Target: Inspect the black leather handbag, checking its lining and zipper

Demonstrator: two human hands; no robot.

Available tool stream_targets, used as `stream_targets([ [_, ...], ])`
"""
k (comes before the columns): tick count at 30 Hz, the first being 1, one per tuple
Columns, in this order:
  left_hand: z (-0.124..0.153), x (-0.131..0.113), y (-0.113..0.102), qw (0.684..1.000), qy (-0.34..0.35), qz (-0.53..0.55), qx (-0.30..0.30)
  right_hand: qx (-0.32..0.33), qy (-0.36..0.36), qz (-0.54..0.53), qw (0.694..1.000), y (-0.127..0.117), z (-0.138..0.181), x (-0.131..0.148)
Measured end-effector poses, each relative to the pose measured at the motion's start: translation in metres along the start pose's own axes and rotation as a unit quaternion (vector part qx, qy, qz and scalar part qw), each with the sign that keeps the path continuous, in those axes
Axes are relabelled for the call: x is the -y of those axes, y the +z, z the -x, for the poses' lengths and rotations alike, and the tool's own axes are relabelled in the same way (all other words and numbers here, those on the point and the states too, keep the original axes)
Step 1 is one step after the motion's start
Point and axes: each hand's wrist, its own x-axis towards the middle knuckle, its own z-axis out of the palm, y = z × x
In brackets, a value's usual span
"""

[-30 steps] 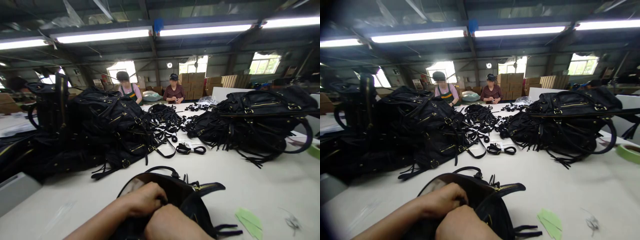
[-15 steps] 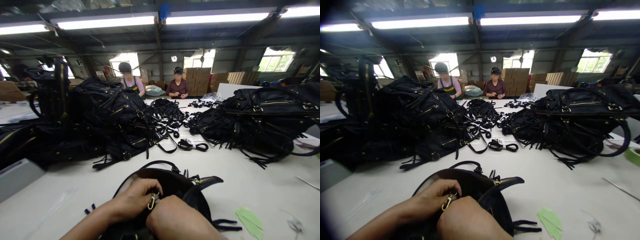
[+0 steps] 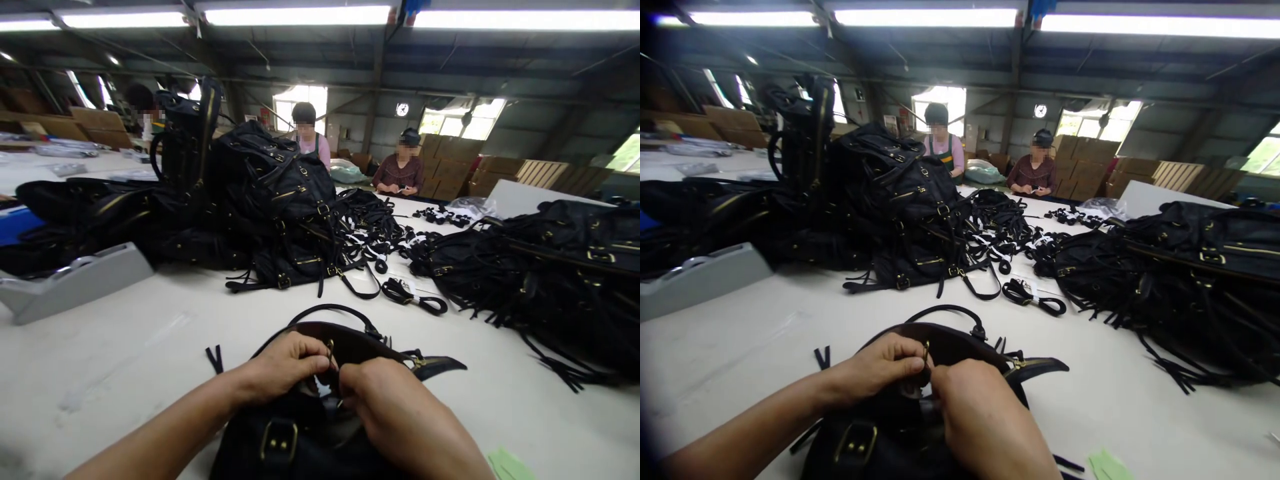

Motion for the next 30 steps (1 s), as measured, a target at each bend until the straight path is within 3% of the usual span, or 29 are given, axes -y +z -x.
stream_targets([
  [8,-0.001,0.003,0.001,1.000,0.003,0.016,-0.004,-0.022,0.049,-0.021,0.998,-0.006,-0.008,-0.013],
  [27,-0.008,0.007,0.000,1.000,0.028,-0.008,-0.002,-0.032,-0.050,-0.081,0.995,-0.003,-0.016,-0.015],
  [30,-0.008,0.008,0.000,1.000,0.029,-0.008,0.000,-0.036,-0.040,-0.077,0.996,-0.003,-0.017,-0.016],
])
